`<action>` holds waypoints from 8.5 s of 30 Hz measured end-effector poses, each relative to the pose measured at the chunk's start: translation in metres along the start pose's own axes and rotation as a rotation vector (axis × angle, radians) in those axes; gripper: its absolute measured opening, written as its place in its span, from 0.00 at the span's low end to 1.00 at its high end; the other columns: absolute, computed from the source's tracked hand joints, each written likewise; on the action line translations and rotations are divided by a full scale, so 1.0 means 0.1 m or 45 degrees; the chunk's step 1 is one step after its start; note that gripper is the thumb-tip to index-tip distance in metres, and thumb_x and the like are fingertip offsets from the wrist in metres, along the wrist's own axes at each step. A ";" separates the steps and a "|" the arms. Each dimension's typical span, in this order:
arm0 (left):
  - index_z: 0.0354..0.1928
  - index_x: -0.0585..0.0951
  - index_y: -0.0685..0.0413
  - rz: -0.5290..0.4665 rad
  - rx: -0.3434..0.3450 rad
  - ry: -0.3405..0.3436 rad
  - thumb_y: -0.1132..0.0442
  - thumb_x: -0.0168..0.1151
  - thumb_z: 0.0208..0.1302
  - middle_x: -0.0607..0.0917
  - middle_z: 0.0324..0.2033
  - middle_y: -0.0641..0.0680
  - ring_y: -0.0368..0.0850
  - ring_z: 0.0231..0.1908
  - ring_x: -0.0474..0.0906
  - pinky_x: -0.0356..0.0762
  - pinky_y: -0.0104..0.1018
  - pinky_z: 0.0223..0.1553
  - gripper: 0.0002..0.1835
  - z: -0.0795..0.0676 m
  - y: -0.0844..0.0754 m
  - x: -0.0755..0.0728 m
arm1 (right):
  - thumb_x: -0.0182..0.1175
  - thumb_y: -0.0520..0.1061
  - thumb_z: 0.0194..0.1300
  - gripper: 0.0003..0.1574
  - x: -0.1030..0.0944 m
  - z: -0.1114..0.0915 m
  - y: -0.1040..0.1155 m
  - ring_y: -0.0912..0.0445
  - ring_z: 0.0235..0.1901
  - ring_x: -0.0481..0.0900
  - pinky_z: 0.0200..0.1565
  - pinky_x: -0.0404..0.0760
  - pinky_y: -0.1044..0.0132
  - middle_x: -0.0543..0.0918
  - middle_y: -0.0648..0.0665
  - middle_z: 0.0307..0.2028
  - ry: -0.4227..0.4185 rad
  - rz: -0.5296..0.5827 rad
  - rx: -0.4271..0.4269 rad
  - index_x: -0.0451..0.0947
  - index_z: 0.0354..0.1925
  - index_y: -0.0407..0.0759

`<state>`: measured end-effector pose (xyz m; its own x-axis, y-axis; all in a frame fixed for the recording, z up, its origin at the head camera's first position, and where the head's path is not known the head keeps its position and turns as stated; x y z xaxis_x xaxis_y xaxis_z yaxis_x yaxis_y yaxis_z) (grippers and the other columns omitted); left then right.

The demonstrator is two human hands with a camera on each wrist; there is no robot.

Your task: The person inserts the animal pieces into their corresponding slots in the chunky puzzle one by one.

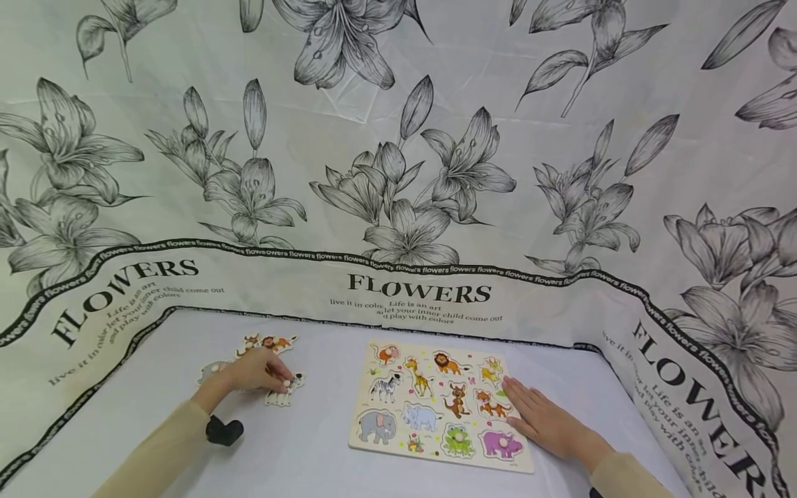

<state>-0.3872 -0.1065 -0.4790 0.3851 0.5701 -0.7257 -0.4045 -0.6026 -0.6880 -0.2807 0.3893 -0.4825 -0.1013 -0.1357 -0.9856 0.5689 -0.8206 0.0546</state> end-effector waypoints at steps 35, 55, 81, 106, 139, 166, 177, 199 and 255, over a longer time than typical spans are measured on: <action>0.33 0.88 0.55 -0.072 0.065 -0.184 0.64 0.72 0.52 0.87 0.27 0.49 0.33 0.24 0.74 0.73 0.27 0.26 0.06 0.03 -0.17 0.03 | 0.47 0.52 0.74 0.36 0.00 0.00 0.01 0.82 0.67 0.23 0.62 0.25 0.88 0.63 0.29 0.67 -0.004 -0.005 0.002 0.54 0.72 0.35; 0.30 0.88 0.54 -0.146 0.045 -0.261 0.66 0.72 0.49 0.85 0.21 0.46 0.34 0.20 0.71 0.70 0.25 0.22 0.05 0.18 -0.62 0.44 | 0.46 0.53 0.74 0.37 0.07 -0.01 -0.08 0.80 0.68 0.24 0.62 0.24 0.88 0.62 0.29 0.69 0.005 0.027 0.029 0.53 0.72 0.35; 0.29 0.88 0.53 -0.177 0.067 -0.268 0.66 0.72 0.47 0.85 0.22 0.44 0.32 0.21 0.72 0.71 0.24 0.23 0.04 0.56 -0.95 0.81 | 0.45 0.54 0.75 0.38 0.04 -0.01 -0.03 0.83 0.66 0.23 0.61 0.23 0.89 0.60 0.29 0.69 0.049 0.042 0.068 0.52 0.72 0.36; 0.29 0.88 0.52 -0.167 0.066 -0.293 0.67 0.72 0.49 0.86 0.24 0.46 0.31 0.22 0.75 0.74 0.23 0.26 0.04 0.80 -1.02 1.03 | 0.44 0.56 0.75 0.39 0.10 0.00 -0.08 0.81 0.66 0.23 0.61 0.22 0.88 0.58 0.31 0.71 0.074 0.050 0.103 0.51 0.73 0.37; 0.31 0.88 0.54 -0.142 0.022 -0.271 0.68 0.72 0.50 0.88 0.26 0.48 0.31 0.23 0.77 0.75 0.24 0.27 0.05 0.94 -1.08 1.06 | 0.43 0.58 0.75 0.40 0.09 0.00 -0.08 0.83 0.65 0.22 0.60 0.22 0.89 0.55 0.31 0.72 0.145 0.125 0.164 0.50 0.73 0.35; 0.34 0.88 0.52 -0.091 -0.017 -0.327 0.64 0.72 0.53 0.87 0.31 0.47 0.33 0.25 0.71 0.69 0.25 0.27 0.05 0.86 -1.07 1.10 | 0.43 0.58 0.75 0.39 0.09 0.00 -0.07 0.83 0.65 0.22 0.60 0.22 0.89 0.57 0.31 0.71 0.133 0.089 0.146 0.52 0.72 0.35; 0.37 0.88 0.50 -0.046 -0.047 -0.329 0.64 0.70 0.55 0.87 0.32 0.46 0.33 0.28 0.70 0.68 0.27 0.31 0.07 0.80 -1.06 1.10 | 0.43 0.58 0.75 0.39 0.11 0.02 -0.07 0.83 0.65 0.22 0.61 0.22 0.88 0.57 0.32 0.71 0.114 0.077 0.138 0.52 0.72 0.36; 0.49 0.85 0.50 -0.007 0.083 -0.155 0.64 0.65 0.54 0.82 0.33 0.47 0.37 0.31 0.66 0.66 0.28 0.36 0.18 0.55 -1.13 1.10 | 0.44 0.57 0.75 0.39 0.05 0.00 -0.05 0.84 0.64 0.22 0.60 0.22 0.89 0.57 0.31 0.71 0.110 0.094 0.147 0.52 0.73 0.36; 0.46 0.84 0.55 -0.105 -0.161 -0.781 0.70 0.68 0.55 0.87 0.42 0.56 0.49 0.42 0.80 0.76 0.32 0.38 0.15 -0.49 -0.09 -0.05 | 0.46 0.53 0.74 0.37 0.06 -0.01 -0.05 0.82 0.66 0.22 0.62 0.24 0.88 0.62 0.30 0.68 0.002 -0.004 0.056 0.54 0.71 0.33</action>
<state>-0.3448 -0.1310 -0.4691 -0.1497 0.8115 -0.5649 -0.2780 -0.5828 -0.7636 -0.2830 0.3929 -0.4893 -0.1021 -0.1323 -0.9859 0.5321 -0.8447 0.0582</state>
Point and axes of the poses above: each hand's wrist, its own z-axis towards the middle knuckle, its own x-axis out of the palm, y = z × x, the point moved 7 cm from there along z, towards the middle knuckle
